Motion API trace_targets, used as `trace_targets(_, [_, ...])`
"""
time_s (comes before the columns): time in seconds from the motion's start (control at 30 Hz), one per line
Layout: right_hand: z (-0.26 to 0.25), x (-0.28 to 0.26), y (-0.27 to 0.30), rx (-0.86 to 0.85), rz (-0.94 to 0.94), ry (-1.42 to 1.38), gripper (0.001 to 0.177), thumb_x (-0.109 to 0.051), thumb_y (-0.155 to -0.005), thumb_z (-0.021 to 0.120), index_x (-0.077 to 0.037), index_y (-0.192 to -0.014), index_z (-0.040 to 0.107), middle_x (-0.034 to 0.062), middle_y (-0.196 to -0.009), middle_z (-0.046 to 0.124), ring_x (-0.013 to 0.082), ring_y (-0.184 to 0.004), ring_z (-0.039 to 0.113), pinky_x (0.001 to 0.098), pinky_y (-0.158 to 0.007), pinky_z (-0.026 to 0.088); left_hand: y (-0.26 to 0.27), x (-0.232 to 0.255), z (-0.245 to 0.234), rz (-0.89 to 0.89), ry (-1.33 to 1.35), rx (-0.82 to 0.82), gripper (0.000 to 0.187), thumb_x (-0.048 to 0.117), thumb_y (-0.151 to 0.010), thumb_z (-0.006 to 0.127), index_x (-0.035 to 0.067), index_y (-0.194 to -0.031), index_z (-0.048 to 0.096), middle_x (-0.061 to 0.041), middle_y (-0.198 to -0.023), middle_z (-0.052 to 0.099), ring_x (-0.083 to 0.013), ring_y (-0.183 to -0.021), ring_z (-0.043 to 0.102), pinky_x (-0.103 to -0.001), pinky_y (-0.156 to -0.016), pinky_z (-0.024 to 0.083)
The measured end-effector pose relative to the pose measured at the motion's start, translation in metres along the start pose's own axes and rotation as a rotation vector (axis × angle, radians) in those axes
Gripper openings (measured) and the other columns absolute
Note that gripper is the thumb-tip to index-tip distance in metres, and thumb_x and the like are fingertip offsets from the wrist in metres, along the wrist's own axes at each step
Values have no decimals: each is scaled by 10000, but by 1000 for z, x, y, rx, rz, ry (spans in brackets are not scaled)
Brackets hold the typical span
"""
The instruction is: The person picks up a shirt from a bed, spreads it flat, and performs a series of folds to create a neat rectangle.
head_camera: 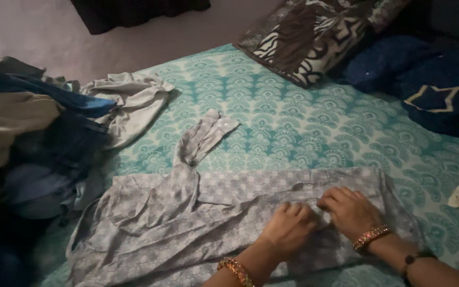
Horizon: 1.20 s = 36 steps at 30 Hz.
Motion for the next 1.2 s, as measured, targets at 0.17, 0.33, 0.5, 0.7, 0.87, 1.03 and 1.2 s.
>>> trace_targets(0.17, [-12, -24, -12, 161, -101, -66, 272, -198, -797, 641, -223, -1047, 745, -33, -1078, 659, 197, -1030, 621, 391, -861, 478, 20, -22, -15, -63, 10, 6, 299, 229, -896, 568, 123, -1143, 699, -122, -1179, 622, -292, -1147, 582, -457, -977, 432])
trace_targets(0.33, [16, -27, -22, -75, 67, 59, 304, -292, -839, 661, -253, -1136, 711, -66, -1092, 643, 156, -1112, 591, 360, -972, 476, 33, -37, -25, -113, -1, -85, 280, 252, -914, 581, 120, -1140, 680, -128, -1237, 621, -294, -1176, 578, -453, -986, 430])
trace_targets(0.5, [9, -42, -33, -5, 68, -57, 295, -281, -840, 672, -245, -1129, 718, -47, -1178, 649, 173, -1180, 579, 390, -1019, 458, 38, -60, -46, -195, 93, -132, 397, 316, -939, 577, 70, -1247, 628, -177, -1227, 599, -326, -1189, 554, -493, -1009, 413])
trace_targets(0.7, [13, -128, -58, 69, -217, -153, 346, -251, -825, 685, -158, -1158, 694, 65, -1295, 608, 265, -1237, 530, 473, -1040, 403, 94, -136, -40, -407, -84, -289, 408, 241, -929, 607, 66, -1296, 577, -184, -1321, 564, -324, -1246, 527, -499, -1054, 394])
trace_targets(0.87, [23, -181, -75, 2, -259, -238, 298, -245, -834, 693, -187, -1125, 705, 41, -1333, 597, 249, -1261, 513, 466, -1045, 378, 172, -180, -54, -618, -134, -123, 513, 217, -825, 646, 115, -1321, 564, -177, -1324, 560, -335, -1254, 519, -472, -997, 415])
trace_targets(1.03, [31, -216, -86, 32, -323, -302, 261, -220, -847, 681, -177, -1103, 710, 35, -1333, 605, 250, -1261, 517, 451, -1043, 376, 239, -207, -71, -841, -56, 4, 501, 317, -865, 633, 101, -1314, 582, -143, -1310, 580, -344, -1217, 534, -485, -988, 411])
trace_targets(1.2, [39, -242, -100, 68, -344, -357, 256, -223, -853, 668, -179, -1101, 714, 29, -1310, 616, 246, -1254, 532, 457, -1047, 380, 273, -235, -83, -901, -149, 76, 513, 336, -874, 638, 108, -1331, 584, -156, -1297, 589, -353, -1198, 546, -498, -994, 417])
Point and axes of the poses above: each hand's wrist, its own y-axis away from the middle knuckle, its own z-axis out of the palm, x = y × z, the point moved 8 cm from there along -y, towards the middle knuckle
